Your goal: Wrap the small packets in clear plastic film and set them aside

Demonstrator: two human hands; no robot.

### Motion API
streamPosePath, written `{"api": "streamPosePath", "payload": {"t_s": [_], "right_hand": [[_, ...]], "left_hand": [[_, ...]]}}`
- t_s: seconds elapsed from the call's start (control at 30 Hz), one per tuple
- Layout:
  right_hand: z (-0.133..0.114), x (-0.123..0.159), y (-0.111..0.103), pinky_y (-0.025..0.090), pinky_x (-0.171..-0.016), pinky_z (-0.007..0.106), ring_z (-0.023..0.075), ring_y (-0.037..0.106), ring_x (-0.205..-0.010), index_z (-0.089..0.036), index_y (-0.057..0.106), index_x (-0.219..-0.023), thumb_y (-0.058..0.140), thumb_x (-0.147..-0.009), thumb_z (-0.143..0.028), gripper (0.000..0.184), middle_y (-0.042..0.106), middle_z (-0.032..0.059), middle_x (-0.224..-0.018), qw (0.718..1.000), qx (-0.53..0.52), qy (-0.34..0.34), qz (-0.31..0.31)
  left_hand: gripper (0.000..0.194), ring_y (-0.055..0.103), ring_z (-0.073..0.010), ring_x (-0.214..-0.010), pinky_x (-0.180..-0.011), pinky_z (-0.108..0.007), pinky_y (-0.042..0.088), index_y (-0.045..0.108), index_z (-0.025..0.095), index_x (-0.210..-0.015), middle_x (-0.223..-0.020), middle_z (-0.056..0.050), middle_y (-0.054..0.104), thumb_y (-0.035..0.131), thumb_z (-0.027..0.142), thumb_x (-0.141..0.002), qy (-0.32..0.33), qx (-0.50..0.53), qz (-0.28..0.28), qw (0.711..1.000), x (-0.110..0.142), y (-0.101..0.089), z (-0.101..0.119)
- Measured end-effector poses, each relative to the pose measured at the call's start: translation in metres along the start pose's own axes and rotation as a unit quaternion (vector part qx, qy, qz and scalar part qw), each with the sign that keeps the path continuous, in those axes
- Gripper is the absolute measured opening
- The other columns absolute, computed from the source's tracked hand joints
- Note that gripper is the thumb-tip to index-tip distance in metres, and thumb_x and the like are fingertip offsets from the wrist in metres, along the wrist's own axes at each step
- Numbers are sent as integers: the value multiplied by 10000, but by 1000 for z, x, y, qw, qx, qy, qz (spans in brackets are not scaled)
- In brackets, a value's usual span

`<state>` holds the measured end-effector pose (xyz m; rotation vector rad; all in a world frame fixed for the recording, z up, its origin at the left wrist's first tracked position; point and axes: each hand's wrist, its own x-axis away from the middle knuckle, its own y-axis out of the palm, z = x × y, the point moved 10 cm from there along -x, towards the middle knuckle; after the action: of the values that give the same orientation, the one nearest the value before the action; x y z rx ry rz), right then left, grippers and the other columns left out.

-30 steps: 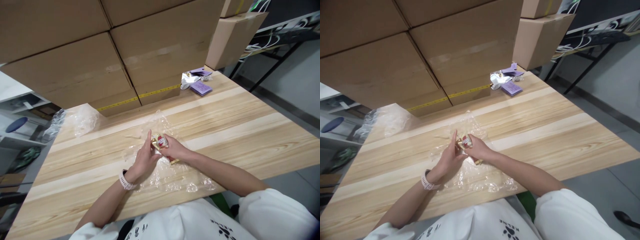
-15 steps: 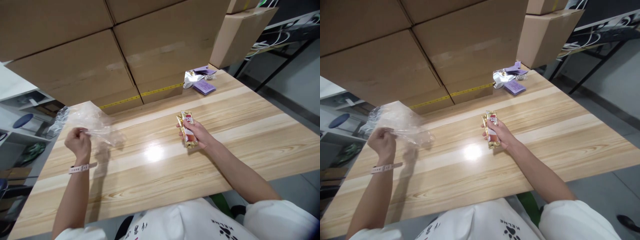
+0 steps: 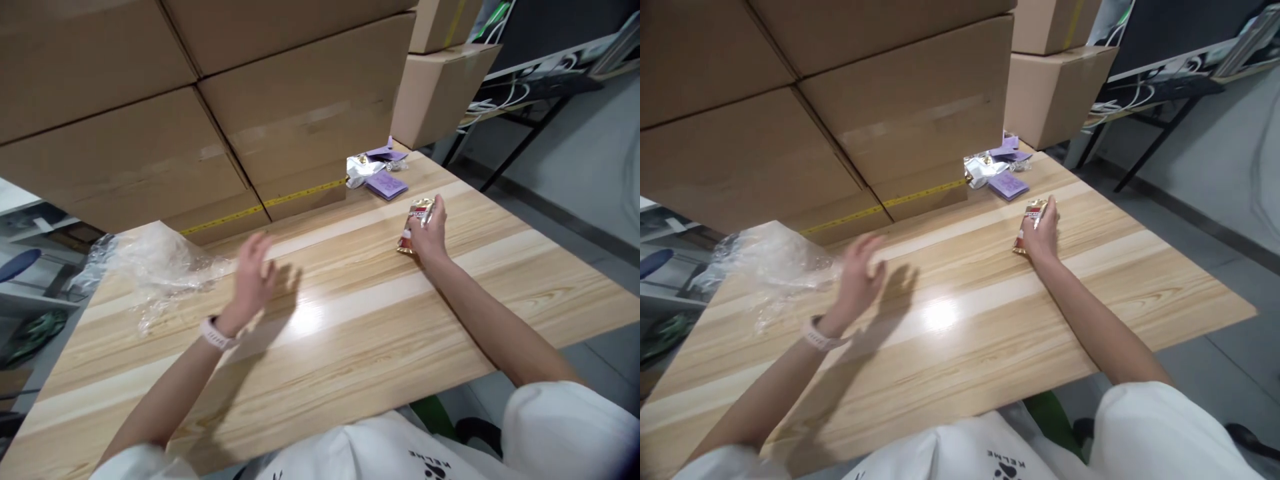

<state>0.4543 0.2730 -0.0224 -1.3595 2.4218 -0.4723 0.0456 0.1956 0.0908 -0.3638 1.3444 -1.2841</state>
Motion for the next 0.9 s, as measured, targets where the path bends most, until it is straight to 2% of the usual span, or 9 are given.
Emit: {"api": "streamPosePath", "payload": {"t_s": [0.07, 0.13, 0.2, 0.3, 0.43, 0.53, 0.63, 0.77, 0.9], "right_hand": [[5, -17, -7, 318, -1156, 651, 387, 230, -1525, -216, 167, -1598, 577, -857, -291, 850, 187, 198, -1669, 993, 112, -21, 39], [9, -25, 5, 248, -1172, 663, 426, 169, -1536, -194, 181, -1604, 645, -840, -383, 913, 92, 222, -1690, 980, 195, -28, 19], [9, -32, 20, 230, -1167, 663, 452, 144, -1535, -209, 189, -1613, 663, -833, -460, 947, 25, 220, -1698, 966, 254, -43, -3], [9, -54, 33, 220, -1166, 653, 456, 112, -1540, -257, 240, -1612, 596, -880, -486, 846, 7, 182, -1707, 961, 270, -56, -10], [7, -106, 42, 205, -1173, 648, 454, 119, -1538, -269, 299, -1602, 530, -913, -546, 778, 36, 172, -1707, 967, 251, -49, -8], [-1, -141, 59, 192, -1170, 666, 445, 142, -1534, -263, 264, -1616, 526, -915, -562, 806, 28, 188, -1705, 969, 237, -65, -14], [-11, -168, 85, 169, -1167, 680, 457, 125, -1535, -254, 221, -1627, 530, -922, -548, 824, 10, 201, -1702, 968, 237, -82, -22], [-20, -198, 120, 133, -1180, 641, 489, 73, -1531, -236, 247, -1617, 558, -917, -564, 834, -16, 213, -1699, 962, 259, -83, -32], [-36, -225, 154, 117, -1174, 617, 472, 101, -1508, -127, 339, -1561, 531, -935, -580, 796, 78, 271, -1675, 957, 260, -123, -34]], "left_hand": [[547, 373, -336, -1465, -1147, -509, 392, 434, 183, -1495, -1591, -216, 342, 523, 293, -967, 51, 90, -134, 986, -19, 86, 57], [721, 199, -388, -1548, -1195, -555, 314, 343, 161, -1560, -1659, -233, 212, 615, 312, -909, 77, 136, -233, 960, -40, 166, 105], [751, 71, -393, -1577, -1239, -601, 187, 323, 193, -1580, -1689, -191, 171, 623, 305, -901, 73, 150, -254, 953, -74, 224, 136], [740, -42, -375, -1586, -1255, -621, 43, 298, 197, -1602, -1715, -161, 94, 580, 252, -921, 32, 156, -211, 964, -135, 275, 153], [680, -82, -406, -1575, -1268, -583, 7, 339, 159, -1600, -1721, -167, -6, 540, 222, -953, -17, 161, -165, 973, -193, 305, 143], [641, -56, -420, -1574, -1276, -550, 42, 344, 156, -1601, -1720, -161, -55, 507, 219, -985, -71, 184, -142, 970, -217, 318, 123], [634, -15, -380, -1585, -1284, -507, 79, 321, 158, -1606, -1724, -142, -41, 492, 212, -998, -125, 208, -124, 962, -232, 327, 106], [517, 145, -294, -1583, -1278, -420, 165, 453, 183, -1508, -1706, -127, 187, 481, 168, -992, -219, 234, -37, 947, -242, 319, 84], [310, 462, -287, -1408, -1178, -392, 341, 607, 144, -1248, -1445, -201, 538, 492, 110, -961, -290, 247, 51, 923, -237, 303, 67]]}}
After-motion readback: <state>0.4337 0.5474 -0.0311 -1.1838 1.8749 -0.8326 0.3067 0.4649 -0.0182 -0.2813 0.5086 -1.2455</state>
